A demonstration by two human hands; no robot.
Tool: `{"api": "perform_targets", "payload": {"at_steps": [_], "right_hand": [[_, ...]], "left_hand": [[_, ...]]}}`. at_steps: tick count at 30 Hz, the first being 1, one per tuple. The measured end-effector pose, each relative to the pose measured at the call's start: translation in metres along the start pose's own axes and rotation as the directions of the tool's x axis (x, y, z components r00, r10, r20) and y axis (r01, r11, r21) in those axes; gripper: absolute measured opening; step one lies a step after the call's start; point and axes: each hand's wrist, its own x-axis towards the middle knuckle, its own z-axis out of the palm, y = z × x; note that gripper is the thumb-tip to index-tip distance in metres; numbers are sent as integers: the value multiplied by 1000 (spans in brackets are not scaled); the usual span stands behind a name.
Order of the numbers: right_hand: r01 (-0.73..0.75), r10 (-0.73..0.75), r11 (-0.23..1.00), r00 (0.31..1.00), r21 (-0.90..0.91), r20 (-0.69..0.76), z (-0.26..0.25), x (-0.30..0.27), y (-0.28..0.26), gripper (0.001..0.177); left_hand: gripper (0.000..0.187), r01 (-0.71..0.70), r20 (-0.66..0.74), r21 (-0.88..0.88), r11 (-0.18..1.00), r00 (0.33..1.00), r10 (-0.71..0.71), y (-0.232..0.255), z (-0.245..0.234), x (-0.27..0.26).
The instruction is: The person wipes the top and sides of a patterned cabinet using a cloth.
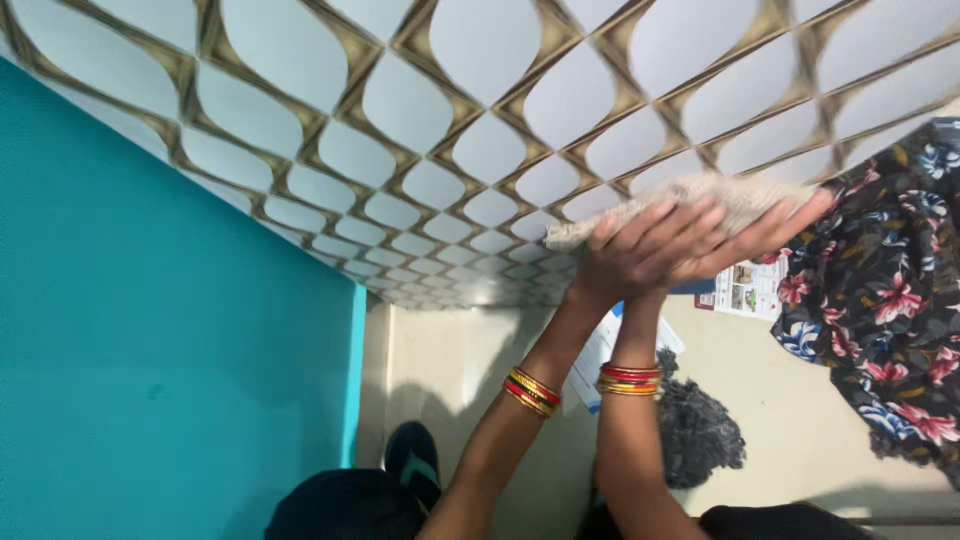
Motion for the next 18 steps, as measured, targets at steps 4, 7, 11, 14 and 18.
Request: {"api": "perform_targets", "payload": {"at_steps": [4, 7, 11, 14, 18], "right_hand": [[-413, 381, 734, 907, 539, 177, 41, -117, 8, 55], [-552, 424, 638, 834, 537, 354, 52, -191, 18, 52], [-650, 408, 586, 752, 484, 517, 58, -262, 22, 49], [-691, 381, 572, 701, 442, 602, 56, -297, 26, 46], [-706, 319, 566, 664, 426, 676, 61, -326, 19, 43]], "left_hand": [[60, -743, 576, 505, 439, 669, 470, 56, 90, -101], [67, -827, 769, 557, 72, 547, 331, 64, 84, -206], [62, -671, 786, 327, 666, 584, 203, 51, 64, -284], [54, 142, 774, 97, 985, 612, -164, 25, 14, -327], [60, 574, 742, -80, 815, 580, -336, 6, -1, -357]]}}
